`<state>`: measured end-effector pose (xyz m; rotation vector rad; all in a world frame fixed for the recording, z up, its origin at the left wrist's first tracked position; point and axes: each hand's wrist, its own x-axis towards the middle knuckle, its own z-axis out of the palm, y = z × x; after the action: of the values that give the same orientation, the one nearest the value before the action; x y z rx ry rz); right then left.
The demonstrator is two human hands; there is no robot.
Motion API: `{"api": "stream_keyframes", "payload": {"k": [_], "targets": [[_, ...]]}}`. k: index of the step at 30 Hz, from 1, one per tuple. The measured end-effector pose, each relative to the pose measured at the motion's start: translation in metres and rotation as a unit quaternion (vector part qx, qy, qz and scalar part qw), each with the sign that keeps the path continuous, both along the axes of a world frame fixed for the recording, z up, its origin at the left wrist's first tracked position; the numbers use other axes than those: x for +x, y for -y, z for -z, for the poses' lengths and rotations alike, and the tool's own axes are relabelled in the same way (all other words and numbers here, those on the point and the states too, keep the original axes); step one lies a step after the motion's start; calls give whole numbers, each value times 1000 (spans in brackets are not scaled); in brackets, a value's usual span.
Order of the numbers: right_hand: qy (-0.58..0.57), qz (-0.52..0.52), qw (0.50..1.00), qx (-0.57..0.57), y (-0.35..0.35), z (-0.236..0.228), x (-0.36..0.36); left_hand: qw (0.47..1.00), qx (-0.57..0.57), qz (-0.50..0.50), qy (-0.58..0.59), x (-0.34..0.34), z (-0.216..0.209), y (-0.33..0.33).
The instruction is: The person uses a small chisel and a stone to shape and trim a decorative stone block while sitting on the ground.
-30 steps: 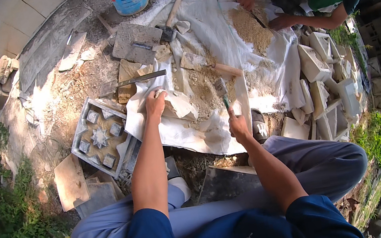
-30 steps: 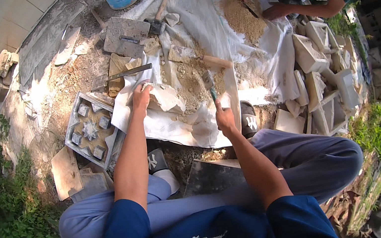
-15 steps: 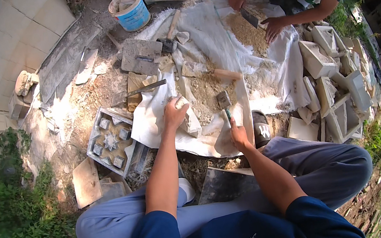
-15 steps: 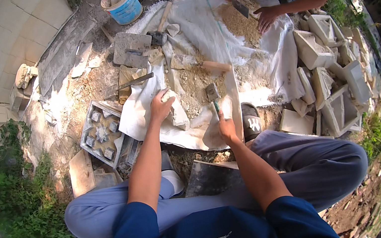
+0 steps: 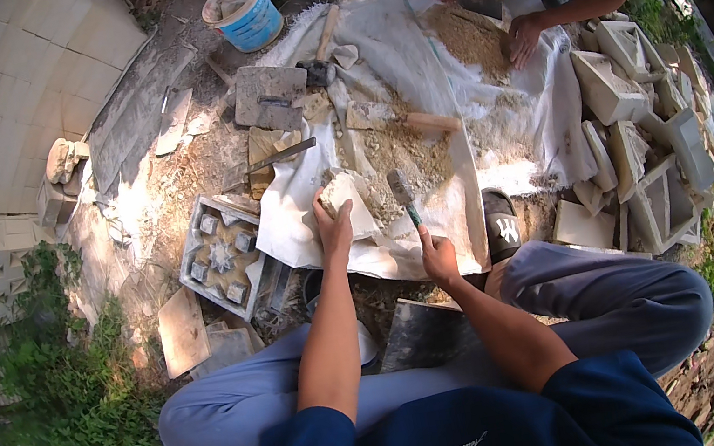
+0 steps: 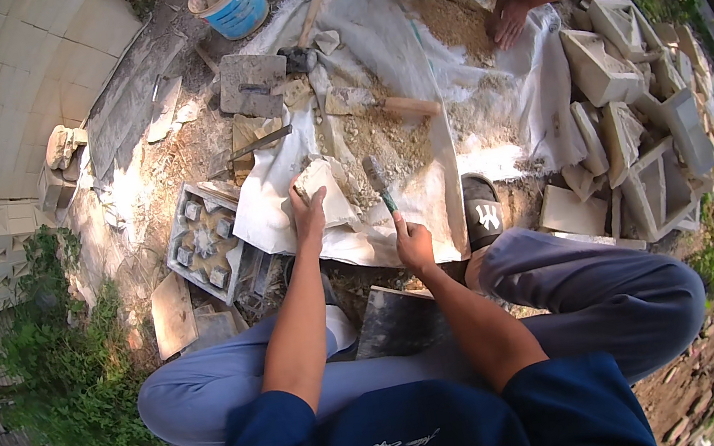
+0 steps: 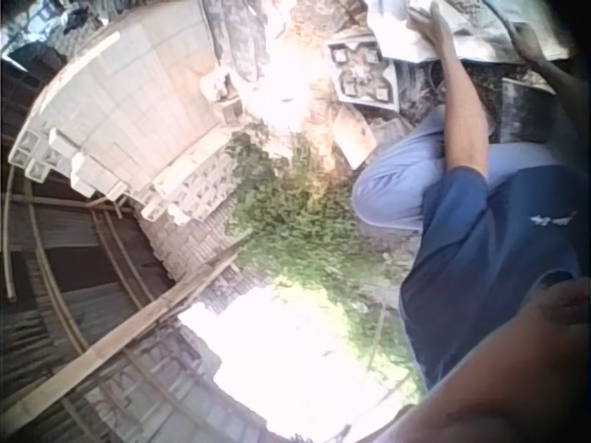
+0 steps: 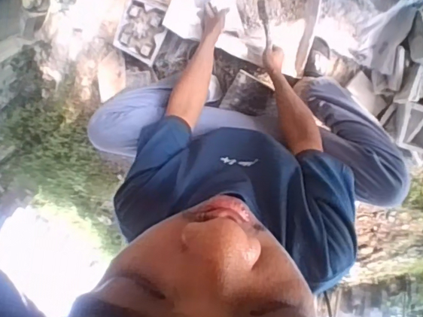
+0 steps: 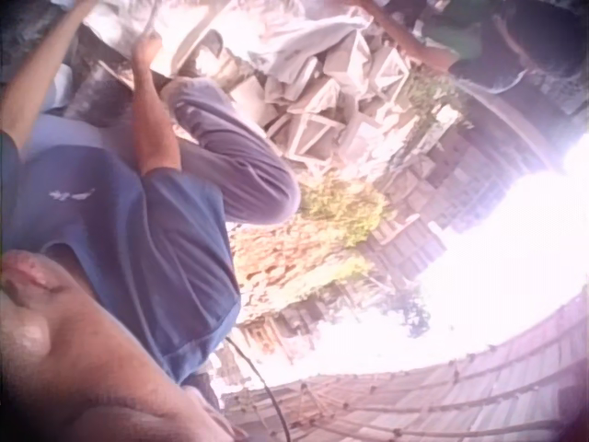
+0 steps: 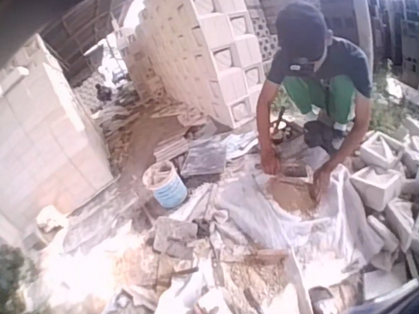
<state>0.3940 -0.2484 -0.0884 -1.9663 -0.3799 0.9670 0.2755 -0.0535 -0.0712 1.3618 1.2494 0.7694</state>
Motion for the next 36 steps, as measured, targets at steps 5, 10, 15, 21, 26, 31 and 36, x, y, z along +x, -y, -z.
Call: {"api": "stream_keyframes", "payload": {"k": [5,10,15,21,26,31,36], "targets": [[39,-52,998,21,-26,-18,2,999,-15,21,-45,2,-10,4],[42,-15,998,41,-36,-22,2,976,6,-27,-218,-1,-30,9],[64,-50,996,-32,-21,-5,0,951,8,-25,-307,-9,-46,10],[110,-94,989,29,-77,-23,-4,957,142,-91,-235,-19,-42,-8],[158,-147,976,38,-109,-38,1,953,150,-75,-252,-8,-39,-7],[202,-203,950,-121,-97,-35,7,955,93,-95,-265,-1,-44,-8],[174,-108,963,-174,-81,-23,23,965,57,-77,-243,2,-42,-12]]}}
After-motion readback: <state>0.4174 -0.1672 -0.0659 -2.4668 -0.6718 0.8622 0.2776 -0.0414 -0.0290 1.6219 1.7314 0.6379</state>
